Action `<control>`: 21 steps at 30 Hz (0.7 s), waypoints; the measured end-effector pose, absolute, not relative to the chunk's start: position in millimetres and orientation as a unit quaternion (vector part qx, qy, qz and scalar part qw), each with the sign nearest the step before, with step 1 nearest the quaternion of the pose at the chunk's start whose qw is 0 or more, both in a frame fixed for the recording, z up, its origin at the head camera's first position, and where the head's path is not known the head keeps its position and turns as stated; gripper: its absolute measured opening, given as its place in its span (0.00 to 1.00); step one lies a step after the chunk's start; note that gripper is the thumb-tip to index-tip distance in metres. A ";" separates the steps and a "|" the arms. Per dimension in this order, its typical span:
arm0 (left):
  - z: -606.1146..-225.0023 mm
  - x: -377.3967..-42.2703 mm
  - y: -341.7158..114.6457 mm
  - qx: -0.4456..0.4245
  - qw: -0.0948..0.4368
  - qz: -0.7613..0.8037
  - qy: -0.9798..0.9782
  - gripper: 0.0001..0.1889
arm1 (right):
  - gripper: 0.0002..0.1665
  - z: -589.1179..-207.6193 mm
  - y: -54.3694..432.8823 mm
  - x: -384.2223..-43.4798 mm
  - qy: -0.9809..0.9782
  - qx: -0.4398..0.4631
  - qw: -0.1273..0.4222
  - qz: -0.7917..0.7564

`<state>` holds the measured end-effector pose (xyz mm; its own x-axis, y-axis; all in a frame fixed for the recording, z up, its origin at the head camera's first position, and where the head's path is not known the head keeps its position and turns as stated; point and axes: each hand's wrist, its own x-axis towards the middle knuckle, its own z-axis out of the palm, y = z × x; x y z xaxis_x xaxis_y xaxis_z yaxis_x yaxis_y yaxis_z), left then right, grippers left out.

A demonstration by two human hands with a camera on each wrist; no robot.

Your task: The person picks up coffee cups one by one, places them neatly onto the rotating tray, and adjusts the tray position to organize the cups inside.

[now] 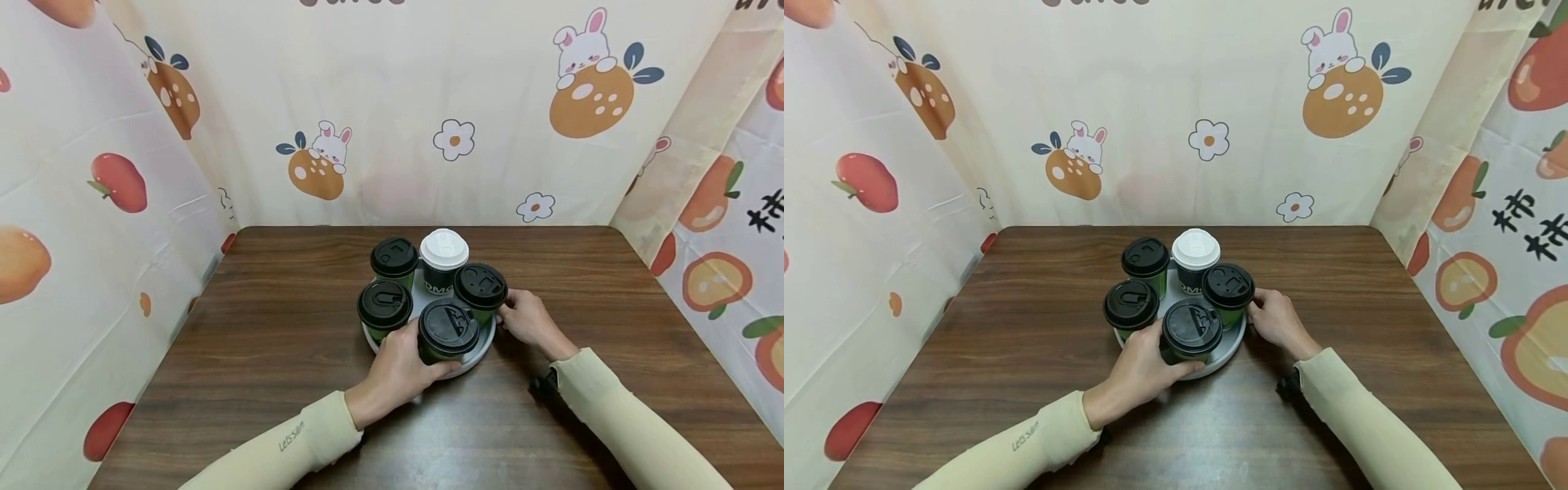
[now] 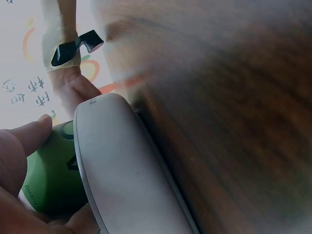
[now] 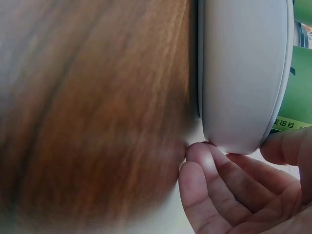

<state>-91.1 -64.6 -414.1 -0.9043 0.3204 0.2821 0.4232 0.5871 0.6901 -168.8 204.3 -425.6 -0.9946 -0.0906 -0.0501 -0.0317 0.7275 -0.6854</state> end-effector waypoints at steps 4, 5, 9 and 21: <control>-414.5 -90.7 -65.5 -0.207 0.054 -0.410 -0.887 0.39 | 0.16 -425.3 204.1 -169.2 0.930 -0.034 0.036 -0.365; -414.7 -90.7 -65.8 -0.206 0.052 -0.410 -0.887 0.40 | 0.16 -425.3 203.9 -169.4 0.930 -0.034 0.035 -0.365; -415.4 -90.4 -67.7 -0.206 0.054 -0.410 -0.887 0.40 | 0.16 -425.2 203.2 -170.3 0.930 -0.036 0.030 -0.364; -413.5 -85.6 -73.3 -0.211 0.041 -0.397 -0.892 0.34 | 0.16 -422.2 203.3 -168.4 0.931 -0.040 0.027 -0.363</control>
